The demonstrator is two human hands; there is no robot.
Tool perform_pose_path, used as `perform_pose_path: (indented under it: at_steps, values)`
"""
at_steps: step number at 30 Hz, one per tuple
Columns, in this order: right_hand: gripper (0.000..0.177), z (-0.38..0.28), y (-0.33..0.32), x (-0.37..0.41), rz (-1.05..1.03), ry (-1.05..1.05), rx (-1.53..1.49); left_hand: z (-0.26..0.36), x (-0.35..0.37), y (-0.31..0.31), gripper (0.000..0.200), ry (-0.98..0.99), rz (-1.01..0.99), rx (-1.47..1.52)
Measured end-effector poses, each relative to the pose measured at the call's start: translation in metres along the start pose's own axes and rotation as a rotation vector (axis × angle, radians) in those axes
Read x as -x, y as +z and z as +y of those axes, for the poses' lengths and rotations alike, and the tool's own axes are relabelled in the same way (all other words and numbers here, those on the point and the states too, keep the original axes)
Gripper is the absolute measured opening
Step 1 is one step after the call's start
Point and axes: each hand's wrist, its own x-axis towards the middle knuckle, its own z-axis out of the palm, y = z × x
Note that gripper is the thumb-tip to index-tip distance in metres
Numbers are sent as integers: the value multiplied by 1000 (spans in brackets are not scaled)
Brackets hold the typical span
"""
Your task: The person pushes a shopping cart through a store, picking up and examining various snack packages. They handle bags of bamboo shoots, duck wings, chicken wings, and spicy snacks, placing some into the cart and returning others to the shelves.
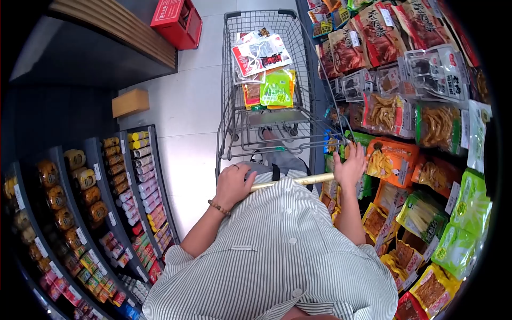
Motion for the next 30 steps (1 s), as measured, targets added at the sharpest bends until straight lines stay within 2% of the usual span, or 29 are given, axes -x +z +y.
perform_pose_path:
  at_steps: [2,4,6,7,8,10,12,14,16,18,21,22,24,26,28,29,30]
  values:
    - [71,-2,1,-16,37,-53,4,0,-11,-2,26,-5,5,-24]
    - [70,-9,-10,-38,79,-119,43,-1,-25,-7,23,60,99,-59]
    - [64,-20,-27,-74,14,-96,-116,-1,-36,-13,21,16,95,-109]
    - [58,-30,-28,-94,117,-197,-80,-2,-44,-17,20,-12,105,-160]
    - [58,-43,-32,-117,102,-202,-86,-1,-52,-19,20,-25,100,-168]
    - [53,-78,-34,-168,48,-361,-242,3,-60,-19,19,-140,207,-265]
    - [52,-112,-4,-223,-76,-472,-410,5,-72,-21,19,-185,185,-307]
    - [56,-155,36,-272,-293,-522,-406,7,-86,-24,18,-209,211,-287]
    - [59,-201,74,-314,-544,-501,-266,10,-93,-28,17,-231,200,-275]
    - [63,-221,157,-354,-618,-445,-157,12,-102,-32,15,-236,195,-219]
    - [68,-228,230,-396,-762,-335,-184,13,-113,-32,15,-235,191,-236]
    - [68,-230,260,-406,-773,-339,-193,12,-116,-33,16,-229,190,-237]
    - [72,-229,321,-418,-694,-156,-271,12,-122,-38,17,-240,192,-249]
    - [76,-232,354,-428,-727,-175,-336,12,-128,-40,17,-253,191,-252]
    - [73,-236,369,-430,-658,66,-342,12,-133,-41,17,-246,202,-249]
    - [62,-240,374,-431,-619,63,-331,12,-135,-44,17,-252,190,-248]
    - [62,-243,373,-434,-622,67,-336,10,-136,-46,17,-250,185,-253]
